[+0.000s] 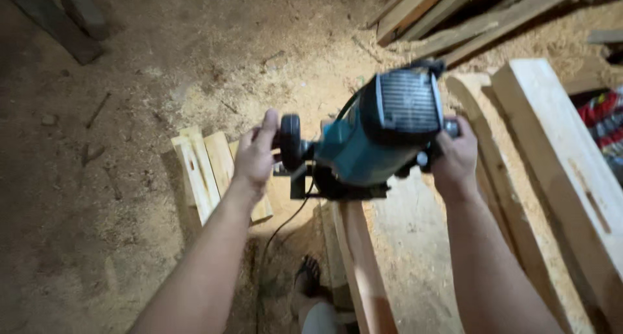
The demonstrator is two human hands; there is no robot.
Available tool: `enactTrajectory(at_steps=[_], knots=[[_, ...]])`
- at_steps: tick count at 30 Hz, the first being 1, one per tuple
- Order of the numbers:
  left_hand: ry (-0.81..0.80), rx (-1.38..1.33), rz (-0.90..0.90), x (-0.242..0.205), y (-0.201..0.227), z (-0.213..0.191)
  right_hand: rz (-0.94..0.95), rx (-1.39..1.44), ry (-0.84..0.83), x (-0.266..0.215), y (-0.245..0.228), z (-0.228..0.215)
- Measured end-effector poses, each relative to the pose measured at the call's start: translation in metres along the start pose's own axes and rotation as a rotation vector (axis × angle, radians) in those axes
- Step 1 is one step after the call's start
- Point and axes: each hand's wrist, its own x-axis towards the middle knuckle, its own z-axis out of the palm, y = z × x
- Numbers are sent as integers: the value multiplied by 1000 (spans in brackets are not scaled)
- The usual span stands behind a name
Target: The person uses a handheld electric router to shape a groove along a long wooden plank. The person moves the router steadily along the wood, producing sawdust, and briefly lifts the tool before continuing the pass.
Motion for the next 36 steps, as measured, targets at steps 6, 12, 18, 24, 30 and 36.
enactTrajectory(at_steps=[6,12,18,24,30,36], knots=[[-101,-140,220,-4,-6,27,109,116,68,7,-8,4],[55,-93,298,14,-7,47,169,131,43,8,-15,9],[173,-31,410,11,-16,53,63,150,38,6,-17,15],[202,34,390,11,-16,53,63,211,29,6,-18,16],[243,8,387,11,-20,53,99,215,66,7,-2,15],[264,18,387,12,-24,54,57,271,63,11,12,8]])
